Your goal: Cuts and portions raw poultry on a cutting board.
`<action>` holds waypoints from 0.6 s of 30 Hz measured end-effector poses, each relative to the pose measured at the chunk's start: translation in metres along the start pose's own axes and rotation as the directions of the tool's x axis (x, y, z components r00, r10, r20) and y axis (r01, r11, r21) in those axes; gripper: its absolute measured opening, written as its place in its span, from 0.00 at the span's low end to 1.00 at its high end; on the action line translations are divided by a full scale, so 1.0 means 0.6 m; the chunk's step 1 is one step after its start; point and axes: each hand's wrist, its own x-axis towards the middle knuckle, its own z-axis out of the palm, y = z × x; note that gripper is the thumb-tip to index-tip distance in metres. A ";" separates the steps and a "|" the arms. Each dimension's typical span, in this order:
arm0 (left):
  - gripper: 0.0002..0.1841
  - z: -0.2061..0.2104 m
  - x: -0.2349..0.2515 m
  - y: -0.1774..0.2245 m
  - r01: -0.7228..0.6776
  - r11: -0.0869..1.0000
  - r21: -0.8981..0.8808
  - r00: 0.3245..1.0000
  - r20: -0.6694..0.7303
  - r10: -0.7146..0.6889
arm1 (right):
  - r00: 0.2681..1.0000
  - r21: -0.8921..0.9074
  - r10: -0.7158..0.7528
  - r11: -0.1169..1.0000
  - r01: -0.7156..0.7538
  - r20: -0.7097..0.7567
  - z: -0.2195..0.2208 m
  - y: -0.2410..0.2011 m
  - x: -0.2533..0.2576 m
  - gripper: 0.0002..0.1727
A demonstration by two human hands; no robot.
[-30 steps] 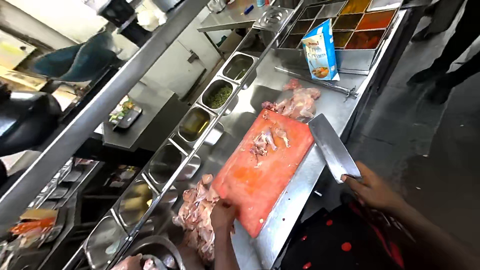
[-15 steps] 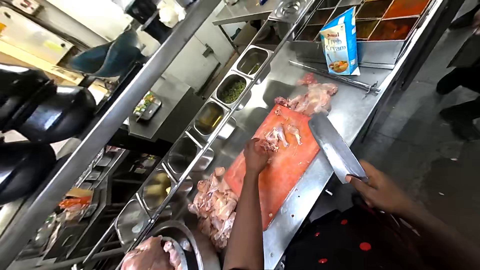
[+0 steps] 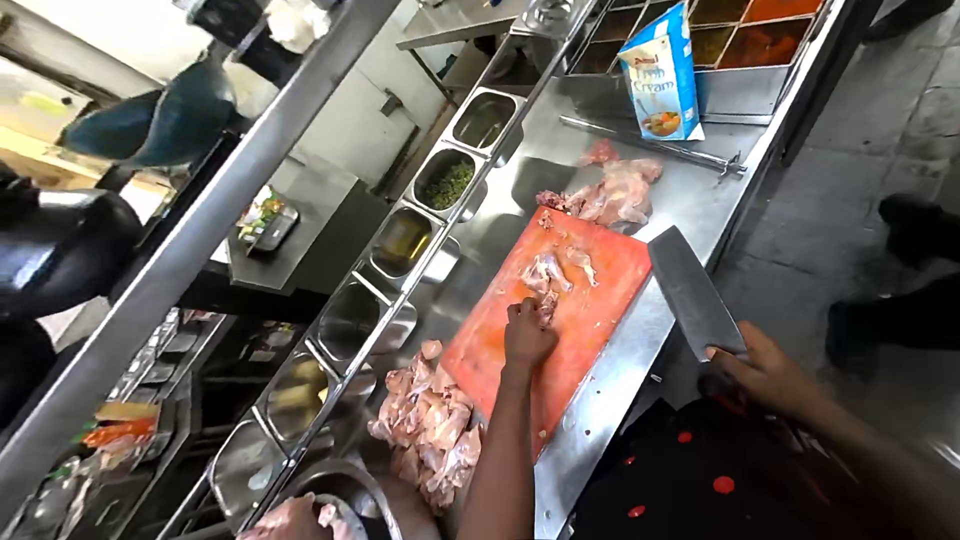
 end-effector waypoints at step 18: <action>0.37 -0.097 0.116 0.164 -0.413 0.746 -0.522 0.910 -0.206 0.360 | 0.999 0.050 0.002 0.999 0.000 -0.054 -0.021 -0.011 -0.002 0.20</action>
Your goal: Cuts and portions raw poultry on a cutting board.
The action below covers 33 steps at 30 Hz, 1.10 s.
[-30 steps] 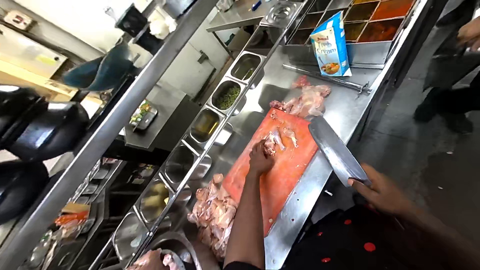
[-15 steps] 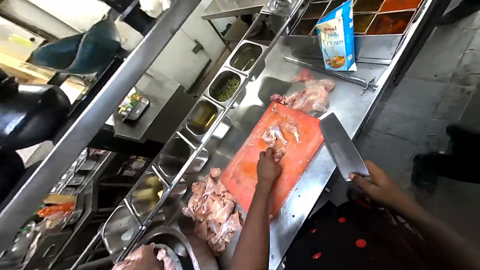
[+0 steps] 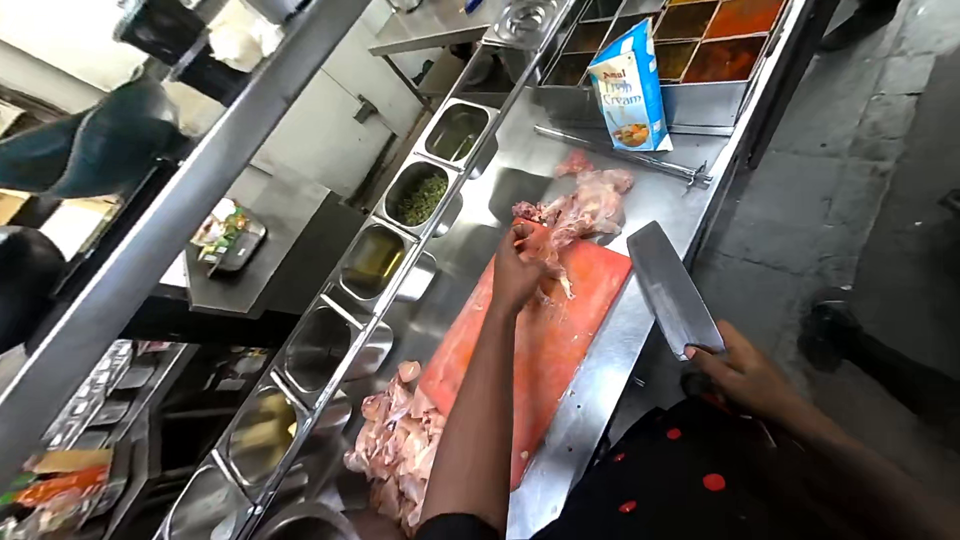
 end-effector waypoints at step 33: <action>0.28 -0.097 -0.453 -0.240 0.761 0.647 -0.037 0.519 -0.563 -0.643 | 0.777 -0.622 -0.182 0.504 0.599 0.602 0.254 -0.244 -0.013 0.14</action>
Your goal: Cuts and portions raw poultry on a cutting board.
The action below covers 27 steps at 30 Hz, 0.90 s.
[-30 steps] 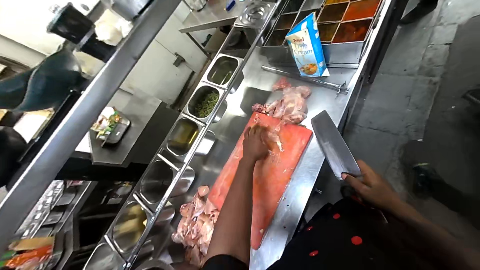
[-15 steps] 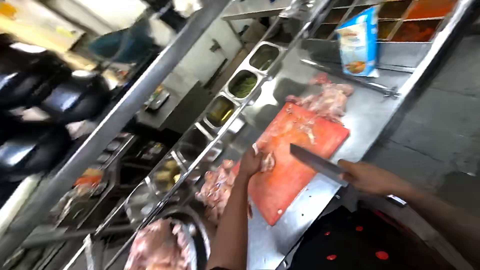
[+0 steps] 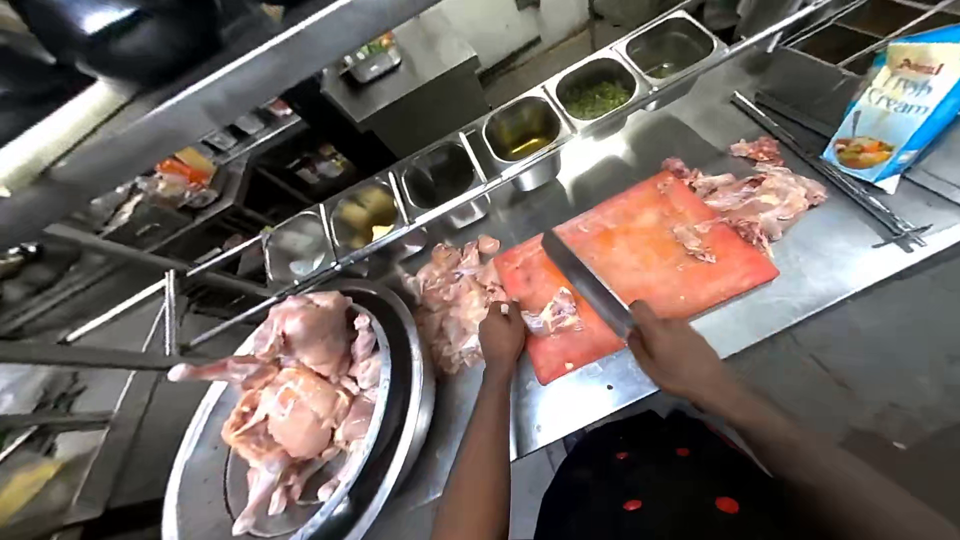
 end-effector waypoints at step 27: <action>0.30 -0.013 -0.041 -0.018 0.143 0.985 0.092 0.981 0.118 -0.153 | 0.988 -0.256 -0.112 0.963 0.083 -0.102 0.038 -0.151 0.055 0.18</action>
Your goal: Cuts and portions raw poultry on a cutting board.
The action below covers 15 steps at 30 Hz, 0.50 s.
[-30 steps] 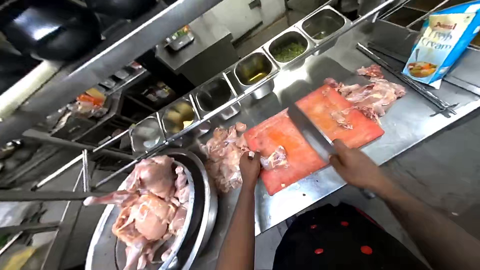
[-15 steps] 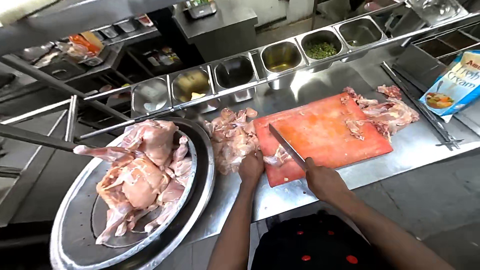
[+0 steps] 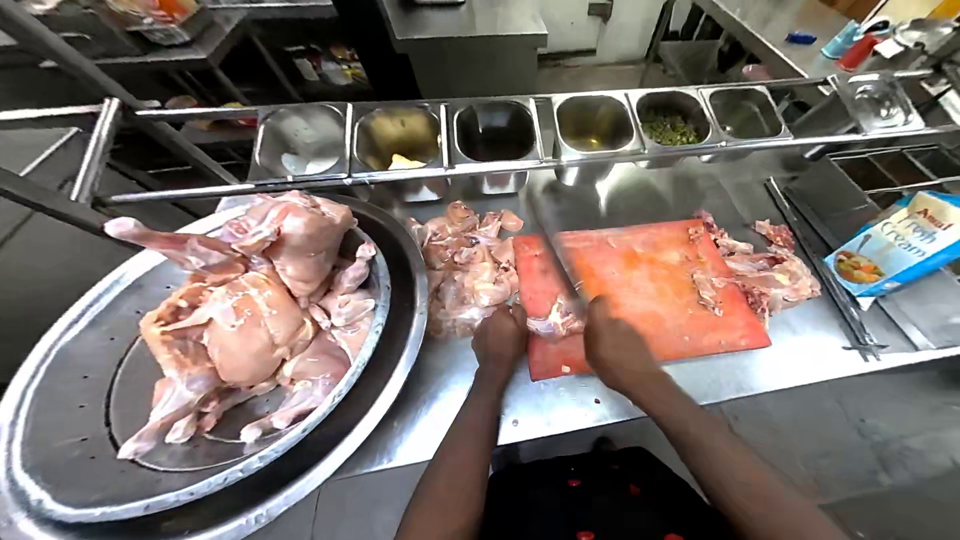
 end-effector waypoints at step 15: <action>0.28 -0.018 -0.017 -0.028 0.021 0.999 -0.046 0.998 -0.050 -0.023 | 0.916 -0.114 0.123 0.990 -0.085 0.382 0.022 0.069 0.010 0.19</action>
